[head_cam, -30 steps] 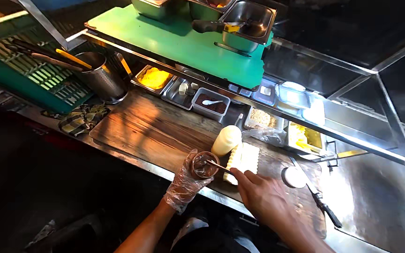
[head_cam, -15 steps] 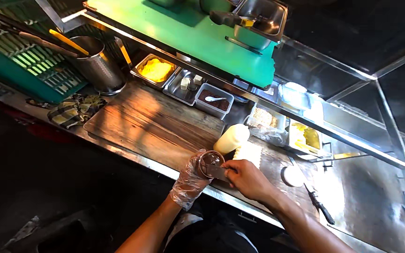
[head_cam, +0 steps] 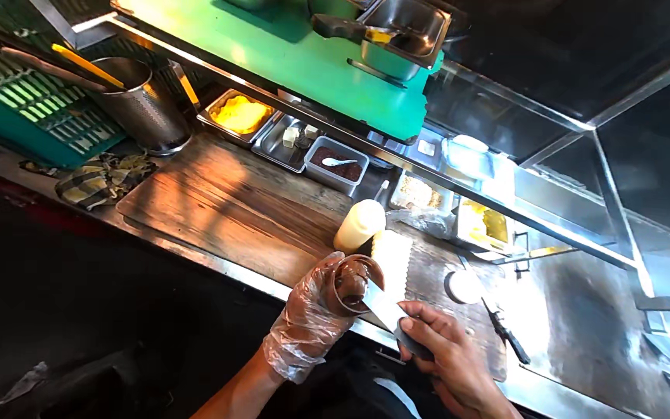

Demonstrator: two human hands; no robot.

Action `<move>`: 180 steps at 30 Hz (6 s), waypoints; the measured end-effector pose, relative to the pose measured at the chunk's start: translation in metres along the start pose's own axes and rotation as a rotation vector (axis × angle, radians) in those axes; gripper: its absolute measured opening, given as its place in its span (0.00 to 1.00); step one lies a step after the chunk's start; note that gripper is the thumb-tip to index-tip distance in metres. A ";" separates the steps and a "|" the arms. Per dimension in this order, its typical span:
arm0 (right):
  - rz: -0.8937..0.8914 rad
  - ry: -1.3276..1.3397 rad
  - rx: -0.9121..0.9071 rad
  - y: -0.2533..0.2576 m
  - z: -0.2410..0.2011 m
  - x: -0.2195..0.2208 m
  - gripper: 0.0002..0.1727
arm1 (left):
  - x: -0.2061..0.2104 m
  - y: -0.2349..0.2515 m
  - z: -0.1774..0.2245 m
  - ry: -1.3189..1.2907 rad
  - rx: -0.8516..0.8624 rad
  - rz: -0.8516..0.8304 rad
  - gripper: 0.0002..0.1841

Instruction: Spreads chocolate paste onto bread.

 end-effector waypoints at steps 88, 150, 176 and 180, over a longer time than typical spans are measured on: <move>0.140 -1.463 -0.966 0.108 0.042 -0.168 0.27 | 0.105 -0.003 -0.105 -0.583 -0.522 0.341 0.19; 0.731 -1.195 -0.410 0.018 0.065 -0.094 0.19 | -0.008 0.009 -0.097 0.333 0.050 0.036 0.61; 0.181 -1.734 -0.749 0.027 -0.048 0.044 0.16 | -0.019 0.034 -0.093 0.276 0.151 -0.206 0.47; -0.097 -1.888 -0.443 0.071 -0.050 0.073 0.06 | -0.018 0.034 -0.091 0.267 0.145 -0.247 0.46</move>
Point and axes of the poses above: each hand's wrist, its own y-axis towards the middle knuckle, its own x-axis out of the palm, z = x × y, the point moved 6 cm from there along y, towards the middle knuckle
